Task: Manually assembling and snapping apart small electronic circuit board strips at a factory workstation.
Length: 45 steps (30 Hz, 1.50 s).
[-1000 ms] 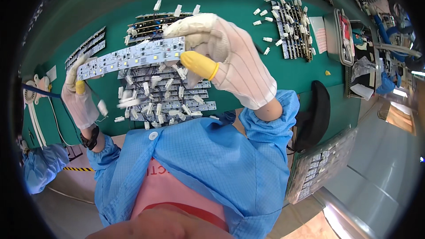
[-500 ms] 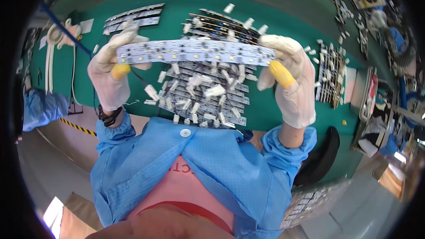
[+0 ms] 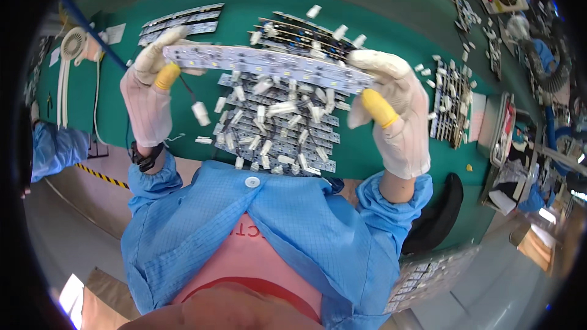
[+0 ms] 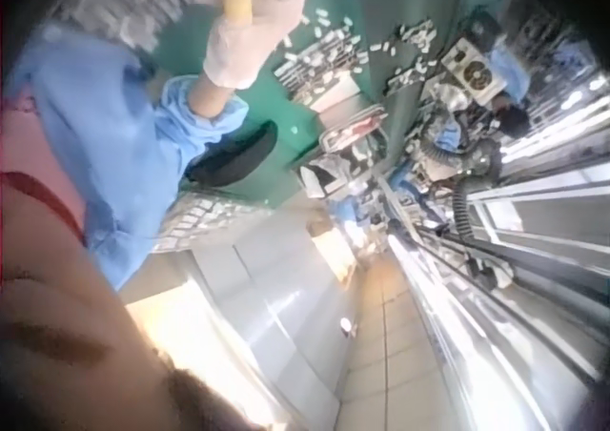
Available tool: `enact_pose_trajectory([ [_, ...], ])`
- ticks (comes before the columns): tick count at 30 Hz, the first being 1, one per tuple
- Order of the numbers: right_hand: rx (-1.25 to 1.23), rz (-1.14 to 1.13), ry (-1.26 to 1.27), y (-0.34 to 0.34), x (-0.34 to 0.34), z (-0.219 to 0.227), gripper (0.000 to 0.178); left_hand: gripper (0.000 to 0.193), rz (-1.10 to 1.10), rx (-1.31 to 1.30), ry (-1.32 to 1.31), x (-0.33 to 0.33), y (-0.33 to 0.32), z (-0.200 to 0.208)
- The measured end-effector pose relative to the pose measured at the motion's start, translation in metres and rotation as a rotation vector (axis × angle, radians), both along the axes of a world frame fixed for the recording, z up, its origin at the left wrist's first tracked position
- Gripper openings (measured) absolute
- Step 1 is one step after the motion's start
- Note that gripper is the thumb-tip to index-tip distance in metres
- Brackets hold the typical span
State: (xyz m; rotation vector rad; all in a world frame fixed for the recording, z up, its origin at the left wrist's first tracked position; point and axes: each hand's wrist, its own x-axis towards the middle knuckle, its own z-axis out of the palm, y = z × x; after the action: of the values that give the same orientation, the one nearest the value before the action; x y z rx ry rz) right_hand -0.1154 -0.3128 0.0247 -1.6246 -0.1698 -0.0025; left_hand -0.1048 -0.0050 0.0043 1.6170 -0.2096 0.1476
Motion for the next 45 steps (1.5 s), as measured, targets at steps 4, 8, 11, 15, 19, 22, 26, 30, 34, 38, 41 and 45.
enact_pose_trajectory([
  [4, 0.053, 0.142, 0.104, 0.006, -0.008, 0.015, 0.072, 0.039, 0.114, 0.429, 0.07, 0.013, 0.0, 0.001],
  [8, 0.168, 0.244, -0.011, 0.002, -0.004, 0.011, 0.047, 0.041, 0.15, 0.311, 0.079, 0.012, -0.005, -0.005],
  [11, -0.064, 0.007, 0.03, 0.007, 0.004, 0.011, 0.088, 0.051, 0.038, 0.181, -0.02, 0.008, -0.002, -0.007],
  [15, -0.199, 0.003, 0.013, -0.002, 0.015, -0.013, 0.096, 0.043, -0.215, -0.018, -0.313, 0.012, 0.005, -0.022],
  [19, -0.162, -0.03, 0.071, -0.007, 0.014, -0.017, 0.094, 0.024, -0.105, 0.221, -0.182, 0.009, 0.004, -0.021],
  [22, -0.223, -0.047, 0.155, -0.005, 0.007, -0.004, 0.083, 0.021, 0.049, 0.234, 0.021, 0.002, 0.0, -0.017],
  [26, 0.009, 0.077, -0.003, 0.0, 0.001, -0.006, 0.068, 0.022, 0.203, 0.212, -0.003, 0.011, 0.003, -0.034],
  [30, 0.027, 0.149, 0.077, -0.005, 0.002, -0.003, 0.071, 0.03, 0.178, 0.326, -0.012, 0.018, 0.004, -0.031],
  [34, 0.114, 0.161, 0.209, -0.012, 0.009, -0.01, 0.066, 0.032, 0.265, 0.711, -0.157, 0.012, 0.008, -0.029],
  [38, 0.234, 0.215, 0.146, -0.013, 0.01, -0.02, 0.066, 0.04, 0.172, 0.584, -0.044, 0.012, 0.016, -0.026],
  [41, 0.196, 0.151, 0.151, -0.011, 0.011, -0.019, 0.058, 0.049, 0.053, 0.199, 0.055, 0.012, 0.004, -0.026],
  [45, 0.197, 0.117, 0.242, 0.004, 0.007, -0.007, 0.044, 0.057, -0.158, -0.563, 0.093, 0.014, -0.014, -0.031],
])
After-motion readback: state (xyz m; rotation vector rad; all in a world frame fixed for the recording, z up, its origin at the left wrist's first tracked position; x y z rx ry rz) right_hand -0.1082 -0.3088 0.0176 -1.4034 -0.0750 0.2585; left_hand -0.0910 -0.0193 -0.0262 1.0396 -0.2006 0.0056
